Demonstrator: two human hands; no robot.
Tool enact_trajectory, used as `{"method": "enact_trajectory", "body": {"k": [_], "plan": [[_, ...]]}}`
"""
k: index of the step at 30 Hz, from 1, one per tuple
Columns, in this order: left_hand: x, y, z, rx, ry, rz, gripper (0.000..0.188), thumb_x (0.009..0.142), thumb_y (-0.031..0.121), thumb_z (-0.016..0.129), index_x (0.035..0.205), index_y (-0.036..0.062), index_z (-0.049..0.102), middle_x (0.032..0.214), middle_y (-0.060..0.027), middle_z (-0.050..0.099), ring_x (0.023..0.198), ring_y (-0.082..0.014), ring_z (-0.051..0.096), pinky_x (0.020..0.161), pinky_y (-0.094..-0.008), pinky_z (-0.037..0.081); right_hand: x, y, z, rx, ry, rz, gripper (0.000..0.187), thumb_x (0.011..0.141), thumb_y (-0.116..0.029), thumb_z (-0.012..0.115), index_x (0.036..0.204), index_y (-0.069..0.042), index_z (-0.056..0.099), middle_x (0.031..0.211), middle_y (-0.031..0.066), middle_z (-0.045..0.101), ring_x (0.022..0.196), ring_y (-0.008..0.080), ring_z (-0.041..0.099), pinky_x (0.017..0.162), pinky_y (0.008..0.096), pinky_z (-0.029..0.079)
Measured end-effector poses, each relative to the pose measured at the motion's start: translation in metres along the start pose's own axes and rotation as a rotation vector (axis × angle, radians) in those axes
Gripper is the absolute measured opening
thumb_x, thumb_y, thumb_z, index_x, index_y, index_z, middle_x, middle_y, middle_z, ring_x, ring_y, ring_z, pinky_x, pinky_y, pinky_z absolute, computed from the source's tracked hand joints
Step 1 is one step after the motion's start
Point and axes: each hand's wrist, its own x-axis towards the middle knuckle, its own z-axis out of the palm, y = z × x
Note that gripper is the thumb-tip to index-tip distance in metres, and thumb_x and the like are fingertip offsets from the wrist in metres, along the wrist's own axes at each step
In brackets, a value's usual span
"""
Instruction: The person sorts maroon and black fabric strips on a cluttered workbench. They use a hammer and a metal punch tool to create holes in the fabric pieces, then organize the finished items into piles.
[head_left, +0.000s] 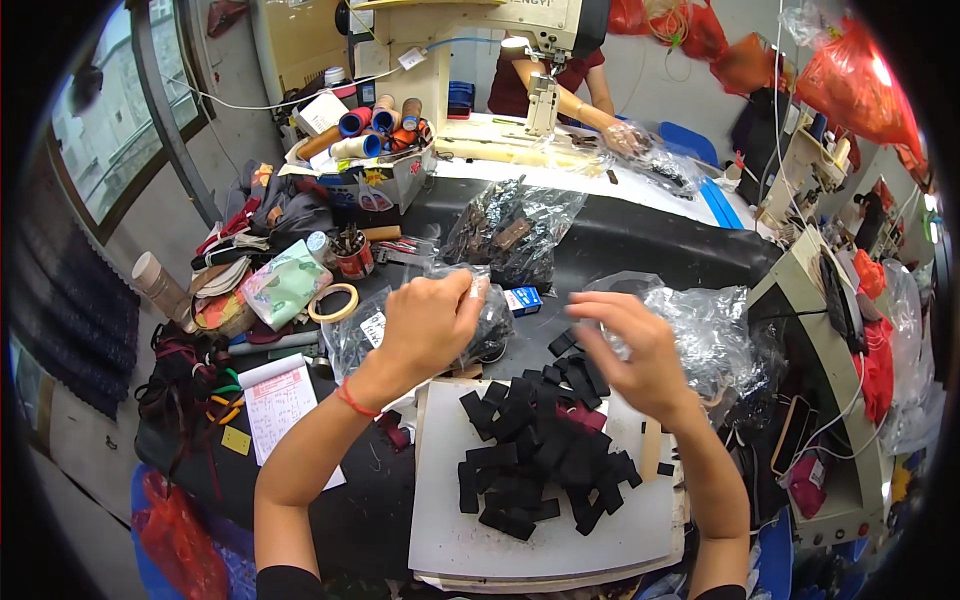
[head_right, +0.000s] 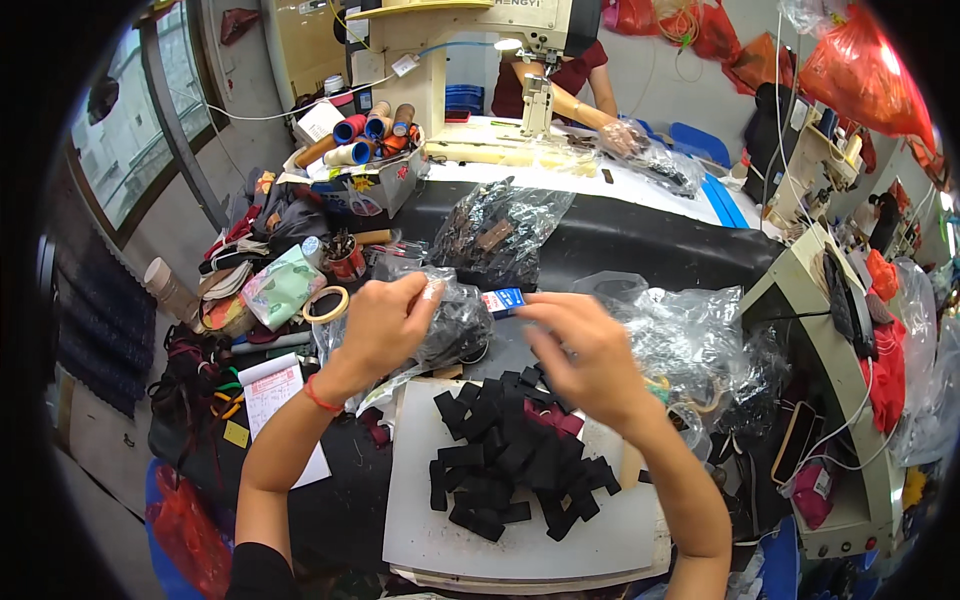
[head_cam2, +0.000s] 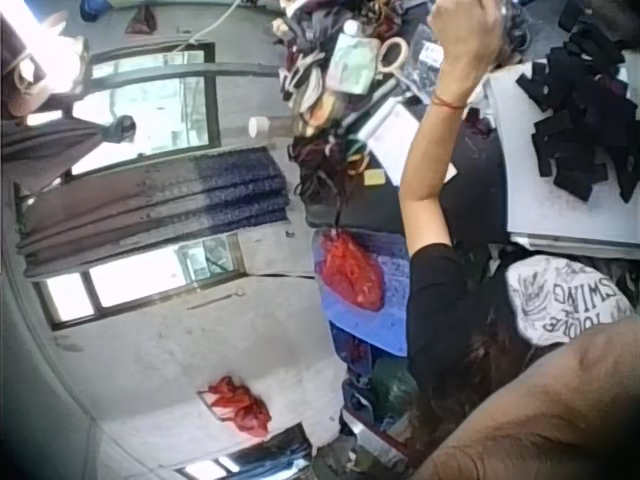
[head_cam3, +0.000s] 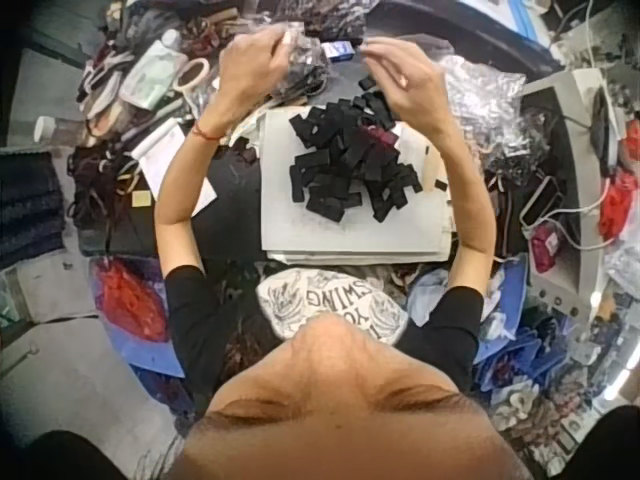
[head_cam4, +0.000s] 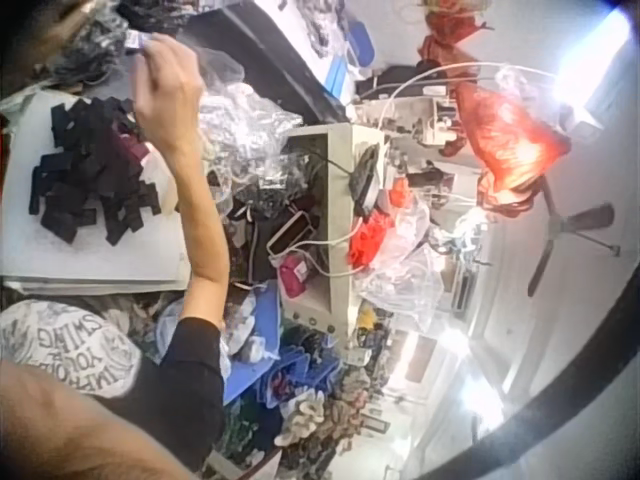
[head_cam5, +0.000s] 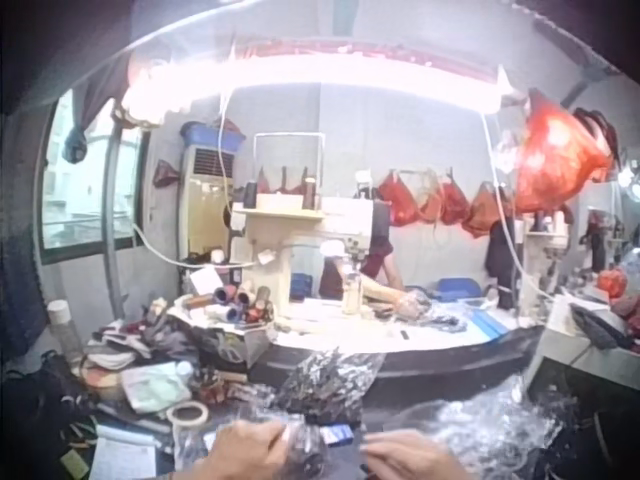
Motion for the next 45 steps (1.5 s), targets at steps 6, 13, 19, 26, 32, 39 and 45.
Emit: {"method": "enact_trajectory", "body": {"k": [6, 13, 19, 26, 32, 39, 45], "plan": [[-0.053, 0.039, -0.029, 0.013, -0.203, 0.226, 0.013, 0.080, 0.013, 0.060, 0.072, 0.0050, 0.053, 0.057, -0.0100, 0.058, 0.053, -0.0273, 0.060, 0.049, -0.0401, 0.045, 0.050, -0.015, 0.058, 0.412, -0.677, 0.157, 0.021, 0.088, -0.017, 0.051, 0.093, 0.000, 0.061, 0.084, 0.0168, 0.064, 0.079, 0.0289, 0.065, 0.072, 0.0381, 0.050], [-0.116, 0.012, 0.017, 0.071, -0.366, 0.041, 0.022, 0.080, 0.015, 0.065, 0.098, 0.0023, 0.061, 0.099, -0.0125, 0.059, 0.097, -0.0263, 0.055, 0.079, -0.0366, 0.043, 0.009, 0.029, 0.167, -0.497, -0.566, 0.023, 0.037, 0.080, -0.011, 0.054, 0.115, -0.002, 0.056, 0.101, 0.0218, 0.052, 0.093, 0.0367, 0.056, 0.078, 0.0429, 0.049], [-0.139, 0.018, -0.003, -0.283, -0.151, -0.088, 0.029, 0.082, 0.016, 0.067, 0.108, 0.0048, 0.062, 0.119, -0.0167, 0.055, 0.114, -0.0339, 0.050, 0.097, -0.0410, 0.040, 0.023, 0.053, 0.159, -0.385, -0.541, 0.048, 0.036, 0.083, -0.019, 0.059, 0.118, -0.012, 0.059, 0.097, 0.0207, 0.059, 0.090, 0.0383, 0.058, 0.076, 0.0453, 0.049], [-0.182, 0.015, -0.020, -0.427, -0.069, -0.265, 0.022, 0.082, 0.012, 0.067, 0.102, 0.0027, 0.065, 0.115, -0.0158, 0.060, 0.103, -0.0322, 0.059, 0.087, -0.0384, 0.047, 0.013, 0.023, 0.134, -0.035, -0.549, 0.248, 0.024, 0.081, -0.023, 0.063, 0.080, 0.001, 0.064, 0.071, 0.0185, 0.062, 0.068, 0.0357, 0.061, 0.065, 0.0434, 0.048], [-0.204, 0.035, -0.045, -0.536, 0.011, -0.444, 0.018, 0.081, 0.005, 0.066, 0.098, 0.0009, 0.066, 0.108, -0.0148, 0.063, 0.095, -0.0279, 0.064, 0.084, -0.0337, 0.049, 0.008, 0.003, 0.091, 0.521, -0.515, 0.738, 0.026, 0.083, -0.023, 0.060, 0.074, 0.002, 0.059, 0.066, 0.0053, 0.054, 0.063, 0.0104, 0.051, 0.058, 0.0291, 0.042], [-0.201, 0.070, -0.034, -0.696, -0.053, -0.349, 0.016, 0.084, 0.006, 0.064, 0.099, -0.0006, 0.066, 0.101, -0.0131, 0.067, 0.090, -0.0199, 0.066, 0.080, -0.0297, 0.051, -0.030, -0.014, 0.067, 0.169, -0.311, 0.412, 0.023, 0.083, -0.021, 0.063, 0.076, 0.001, 0.064, 0.060, 0.0105, 0.058, 0.051, 0.0228, 0.053, 0.054, 0.0329, 0.043], [-0.169, 0.057, 0.004, -1.139, -0.146, -0.621, 0.035, 0.096, 0.024, 0.053, 0.115, -0.0048, 0.056, 0.096, -0.0137, 0.065, 0.080, -0.0153, 0.065, 0.067, -0.0248, 0.053, -0.072, -0.041, 0.061, -0.308, -0.252, 0.110, 0.031, 0.082, -0.010, 0.059, 0.112, -0.008, 0.063, 0.071, 0.0134, 0.059, 0.069, 0.0296, 0.062, 0.060, 0.0382, 0.048]]}}
